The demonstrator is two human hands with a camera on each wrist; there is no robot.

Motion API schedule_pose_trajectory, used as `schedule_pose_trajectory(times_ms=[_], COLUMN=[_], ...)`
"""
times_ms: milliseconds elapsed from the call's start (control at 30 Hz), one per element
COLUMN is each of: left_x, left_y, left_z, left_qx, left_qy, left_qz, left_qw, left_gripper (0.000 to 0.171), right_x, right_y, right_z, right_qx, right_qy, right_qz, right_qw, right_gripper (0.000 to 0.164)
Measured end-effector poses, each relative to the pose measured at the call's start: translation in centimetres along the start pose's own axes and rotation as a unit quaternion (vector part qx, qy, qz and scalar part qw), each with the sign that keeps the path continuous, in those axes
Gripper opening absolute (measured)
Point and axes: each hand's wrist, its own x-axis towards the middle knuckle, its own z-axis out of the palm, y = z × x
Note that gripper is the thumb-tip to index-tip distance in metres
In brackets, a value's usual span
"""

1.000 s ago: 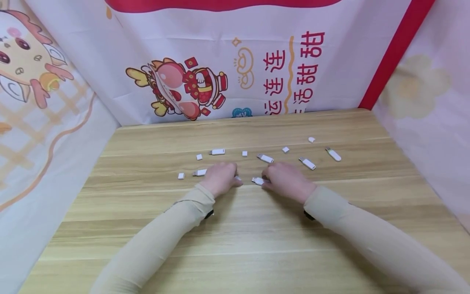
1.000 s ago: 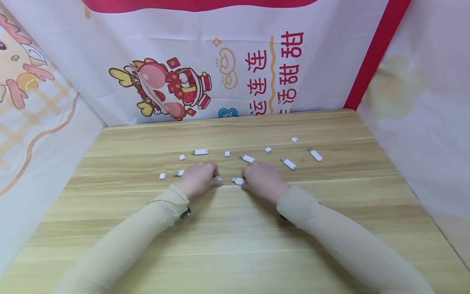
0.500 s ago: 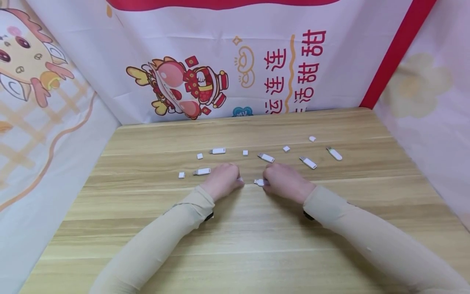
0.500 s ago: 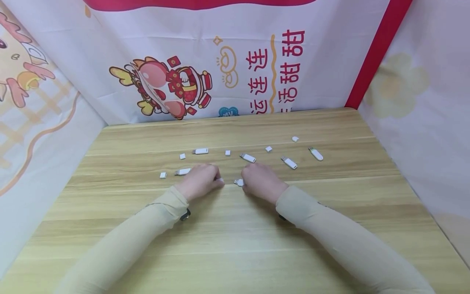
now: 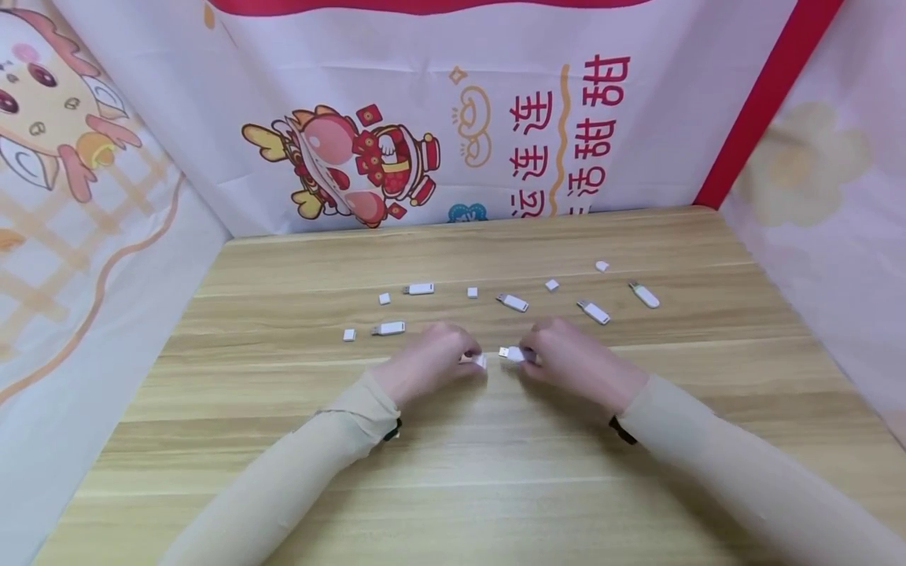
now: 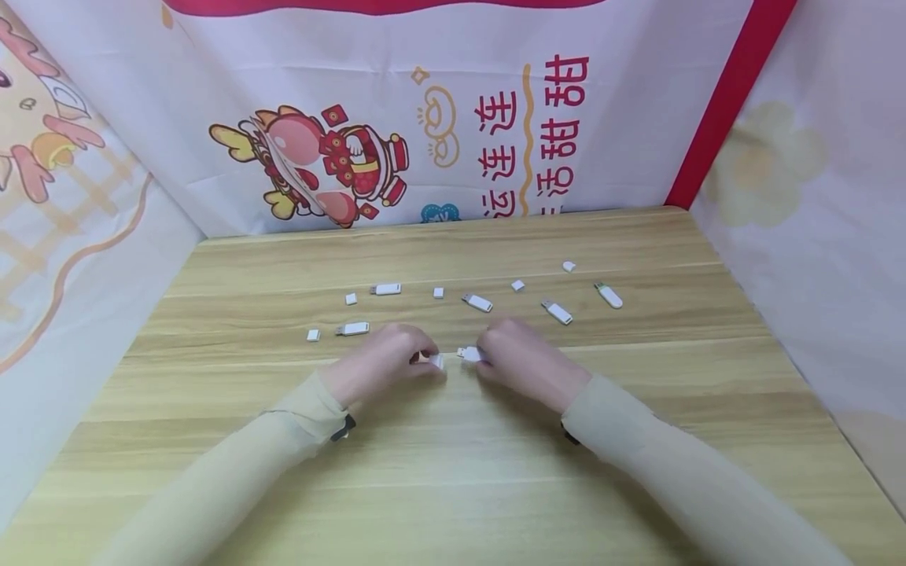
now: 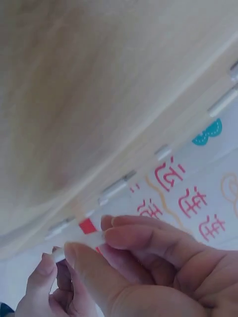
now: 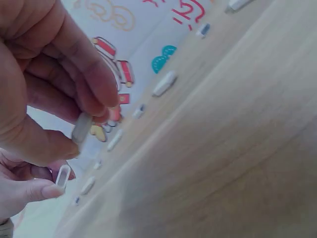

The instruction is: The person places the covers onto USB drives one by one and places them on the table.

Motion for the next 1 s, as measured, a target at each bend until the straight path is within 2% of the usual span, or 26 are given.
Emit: schedule_pose_trajectory(times_ms=[100, 233, 400, 567, 767, 1000], left_x=[-1.2, -3.3, -5.3, -6.3, -7.0, -7.3], left_y=[0.8, 2.2, 3.8, 5.0, 5.7, 6.0], left_z=[-0.6, -1.7, -2.4, -2.4, -2.3, -2.2], left_qx=[0.003, 0.016, 0.040, 0.050, 0.051, 0.058], left_qy=[0.042, 0.091, 0.131, 0.153, 0.161, 0.166], left_qz=[0.035, 0.076, 0.120, 0.150, 0.156, 0.163], left_qw=[0.9985, 0.9928, 0.9834, 0.9754, 0.9732, 0.9708], left_gripper=[0.015, 0.018, 0.020, 0.020, 0.019, 0.017], right_x=[-1.3, -3.2, -4.9, -5.8, -6.0, -5.9], right_y=[-0.9, -2.6, -4.2, -5.3, -6.3, -6.8], right_z=[-0.6, -1.2, -1.7, -2.2, -2.4, -2.4], right_qx=[-0.013, -0.027, -0.025, -0.029, -0.027, -0.036], right_qy=[0.044, 0.098, 0.137, 0.161, 0.194, 0.190], right_qz=[-0.047, -0.107, -0.144, -0.163, -0.190, -0.187], right_qw=[0.998, 0.989, 0.980, 0.973, 0.962, 0.963], right_gripper=[0.005, 0.011, 0.018, 0.015, 0.024, 0.028])
